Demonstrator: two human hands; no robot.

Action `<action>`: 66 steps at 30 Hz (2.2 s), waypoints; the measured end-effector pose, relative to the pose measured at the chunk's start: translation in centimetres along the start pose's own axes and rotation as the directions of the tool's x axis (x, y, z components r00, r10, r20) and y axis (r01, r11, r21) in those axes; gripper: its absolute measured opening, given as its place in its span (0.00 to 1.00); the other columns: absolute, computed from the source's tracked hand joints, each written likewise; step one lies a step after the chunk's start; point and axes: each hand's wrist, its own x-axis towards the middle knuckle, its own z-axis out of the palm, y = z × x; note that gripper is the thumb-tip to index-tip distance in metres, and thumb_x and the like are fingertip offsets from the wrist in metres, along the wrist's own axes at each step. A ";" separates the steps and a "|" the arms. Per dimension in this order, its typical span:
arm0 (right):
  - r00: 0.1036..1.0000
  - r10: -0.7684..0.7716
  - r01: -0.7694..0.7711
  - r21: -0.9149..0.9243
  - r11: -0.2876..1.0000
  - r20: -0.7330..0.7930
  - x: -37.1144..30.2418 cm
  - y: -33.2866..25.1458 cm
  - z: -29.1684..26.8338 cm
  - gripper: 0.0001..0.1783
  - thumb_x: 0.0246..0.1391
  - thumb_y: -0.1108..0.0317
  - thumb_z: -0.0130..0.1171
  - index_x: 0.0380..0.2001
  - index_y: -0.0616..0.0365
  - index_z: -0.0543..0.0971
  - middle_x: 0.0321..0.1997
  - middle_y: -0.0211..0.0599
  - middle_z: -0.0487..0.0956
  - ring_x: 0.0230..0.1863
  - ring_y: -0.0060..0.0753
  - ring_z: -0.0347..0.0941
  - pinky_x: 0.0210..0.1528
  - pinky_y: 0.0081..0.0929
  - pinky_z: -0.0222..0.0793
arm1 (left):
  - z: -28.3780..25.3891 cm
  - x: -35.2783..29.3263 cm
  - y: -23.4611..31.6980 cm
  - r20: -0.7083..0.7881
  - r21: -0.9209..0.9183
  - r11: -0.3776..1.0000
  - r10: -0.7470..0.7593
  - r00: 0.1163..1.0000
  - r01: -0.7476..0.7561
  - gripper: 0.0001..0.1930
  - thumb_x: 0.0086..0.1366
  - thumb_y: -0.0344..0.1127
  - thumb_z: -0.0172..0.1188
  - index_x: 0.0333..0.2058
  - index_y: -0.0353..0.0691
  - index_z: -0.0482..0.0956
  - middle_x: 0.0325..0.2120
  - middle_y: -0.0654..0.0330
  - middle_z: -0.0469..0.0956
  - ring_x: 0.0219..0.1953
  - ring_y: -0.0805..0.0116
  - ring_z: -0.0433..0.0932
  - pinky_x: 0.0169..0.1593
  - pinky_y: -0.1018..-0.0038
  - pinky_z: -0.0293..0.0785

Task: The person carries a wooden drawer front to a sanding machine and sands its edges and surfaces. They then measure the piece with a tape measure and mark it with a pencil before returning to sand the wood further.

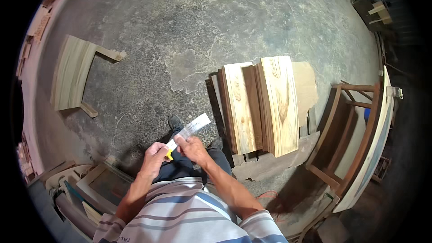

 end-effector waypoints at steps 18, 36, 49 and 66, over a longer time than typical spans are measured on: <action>0.997 0.026 -0.023 -0.043 0.999 0.067 13.5 -12.3 13.1 0.21 0.54 0.53 0.55 0.21 0.62 0.76 0.17 0.29 0.73 0.17 0.18 0.66 0.20 0.18 0.62 | -15.7 8.3 12.0 0.106 0.028 0.998 -0.062 0.992 0.059 0.13 0.63 0.40 0.54 0.30 0.32 0.73 0.24 0.62 0.74 0.26 0.76 0.73 0.30 0.78 0.71; 0.824 0.048 0.103 -0.232 0.967 0.565 37.3 -37.7 22.8 0.18 0.58 0.55 0.53 0.23 0.58 0.75 0.17 0.24 0.70 0.18 0.14 0.61 0.20 0.16 0.58 | -23.3 16.9 28.3 -0.516 -0.370 0.920 -0.085 0.852 -0.132 0.11 0.62 0.37 0.55 0.32 0.33 0.73 0.26 0.64 0.73 0.26 0.77 0.73 0.30 0.80 0.73; 0.914 0.126 0.046 -0.405 0.913 0.386 54.7 -48.3 32.8 0.15 0.57 0.58 0.53 0.22 0.57 0.74 0.18 0.26 0.71 0.16 0.15 0.63 0.19 0.16 0.59 | -37.7 31.0 38.4 -0.483 -0.439 0.895 -0.156 0.862 -0.083 0.11 0.61 0.38 0.55 0.33 0.34 0.73 0.25 0.64 0.73 0.25 0.77 0.73 0.30 0.79 0.73; 0.850 0.375 -0.017 -0.693 0.720 0.370 85.9 -48.6 43.4 0.15 0.53 0.61 0.49 0.31 0.64 0.76 0.22 0.34 0.76 0.21 0.23 0.69 0.25 0.23 0.66 | -46.4 49.1 41.5 -0.502 -0.339 0.870 -0.490 0.713 0.359 0.13 0.60 0.39 0.54 0.33 0.33 0.74 0.22 0.59 0.75 0.25 0.73 0.73 0.32 0.74 0.71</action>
